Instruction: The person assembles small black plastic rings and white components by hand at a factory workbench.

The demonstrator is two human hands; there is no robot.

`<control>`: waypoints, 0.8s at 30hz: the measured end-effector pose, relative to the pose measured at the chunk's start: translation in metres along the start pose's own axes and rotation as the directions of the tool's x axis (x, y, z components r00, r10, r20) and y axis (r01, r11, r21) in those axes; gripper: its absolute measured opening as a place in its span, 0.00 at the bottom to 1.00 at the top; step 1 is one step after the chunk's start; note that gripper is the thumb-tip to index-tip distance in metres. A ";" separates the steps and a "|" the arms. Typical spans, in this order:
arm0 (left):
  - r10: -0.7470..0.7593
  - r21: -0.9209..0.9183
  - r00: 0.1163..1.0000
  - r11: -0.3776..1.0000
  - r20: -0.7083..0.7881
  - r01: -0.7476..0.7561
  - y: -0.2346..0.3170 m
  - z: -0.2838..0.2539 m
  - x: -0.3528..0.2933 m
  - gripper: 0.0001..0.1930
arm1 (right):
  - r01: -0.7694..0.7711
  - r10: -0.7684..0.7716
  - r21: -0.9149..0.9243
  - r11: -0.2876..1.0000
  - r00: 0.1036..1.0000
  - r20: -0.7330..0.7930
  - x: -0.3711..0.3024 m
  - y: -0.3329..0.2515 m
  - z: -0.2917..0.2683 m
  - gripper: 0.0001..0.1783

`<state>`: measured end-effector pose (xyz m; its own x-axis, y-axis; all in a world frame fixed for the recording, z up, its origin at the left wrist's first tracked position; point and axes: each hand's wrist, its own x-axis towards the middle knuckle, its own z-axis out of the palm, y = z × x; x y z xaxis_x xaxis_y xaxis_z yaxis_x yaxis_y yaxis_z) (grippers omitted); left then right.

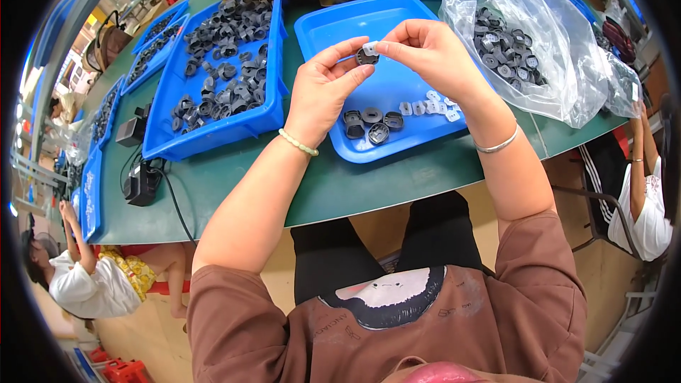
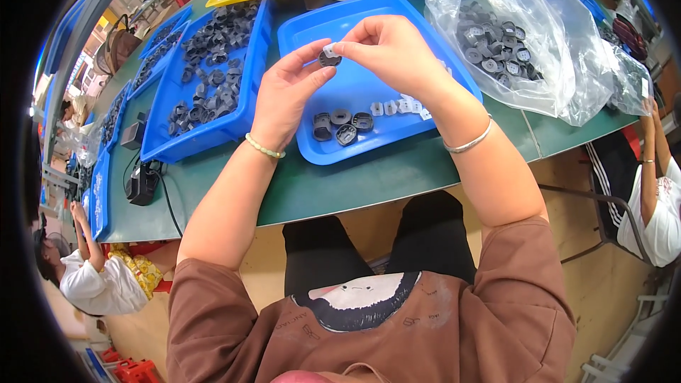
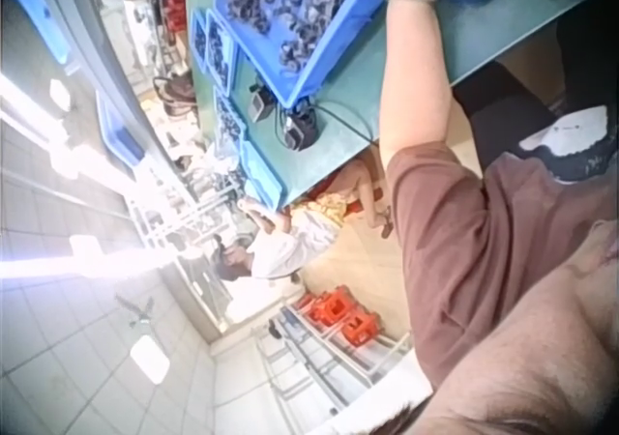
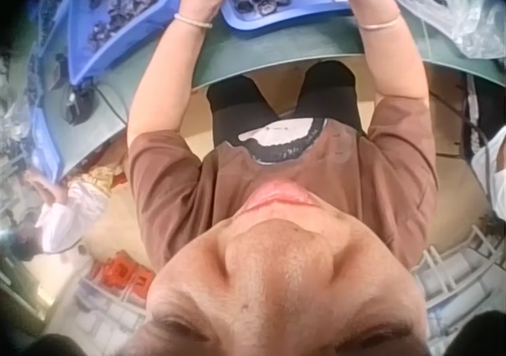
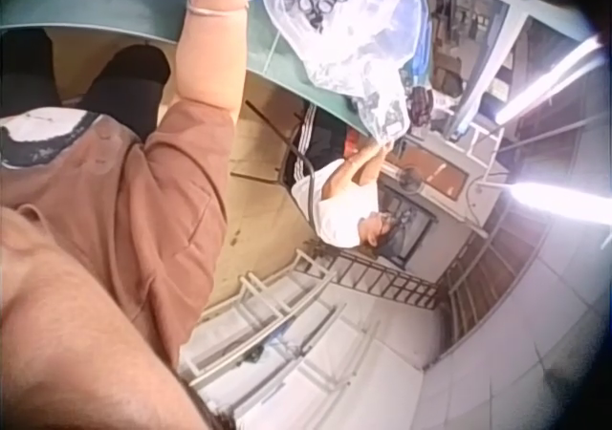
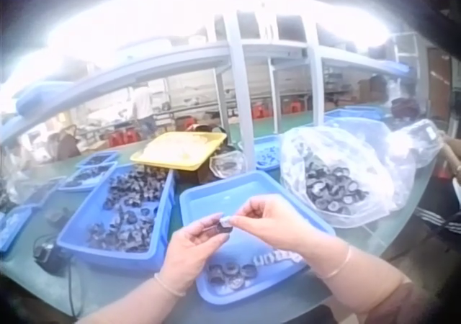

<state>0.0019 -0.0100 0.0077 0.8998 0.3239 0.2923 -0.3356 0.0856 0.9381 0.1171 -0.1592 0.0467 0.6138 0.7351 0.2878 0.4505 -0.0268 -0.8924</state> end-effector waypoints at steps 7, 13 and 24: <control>0.005 -0.017 1.000 1.000 -0.012 -0.005 -0.001 -0.001 -0.001 0.21 | 0.023 -0.023 -0.047 0.999 1.000 0.003 0.001 0.001 0.000 0.11; -0.011 0.002 1.000 1.000 -0.011 0.011 0.001 0.001 -0.003 0.21 | -0.044 0.046 -0.085 0.995 0.999 0.025 0.000 0.001 -0.003 0.16; -0.004 0.017 1.000 1.000 -0.031 0.005 -0.003 0.002 -0.002 0.21 | 0.010 -0.014 -0.173 0.985 1.000 -0.023 0.002 0.006 0.008 0.11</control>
<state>0.0013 -0.0126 0.0045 0.8922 0.3525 0.2823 -0.3264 0.0714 0.9425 0.1156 -0.1521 0.0394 0.6218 0.7199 0.3083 0.5622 -0.1363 -0.8157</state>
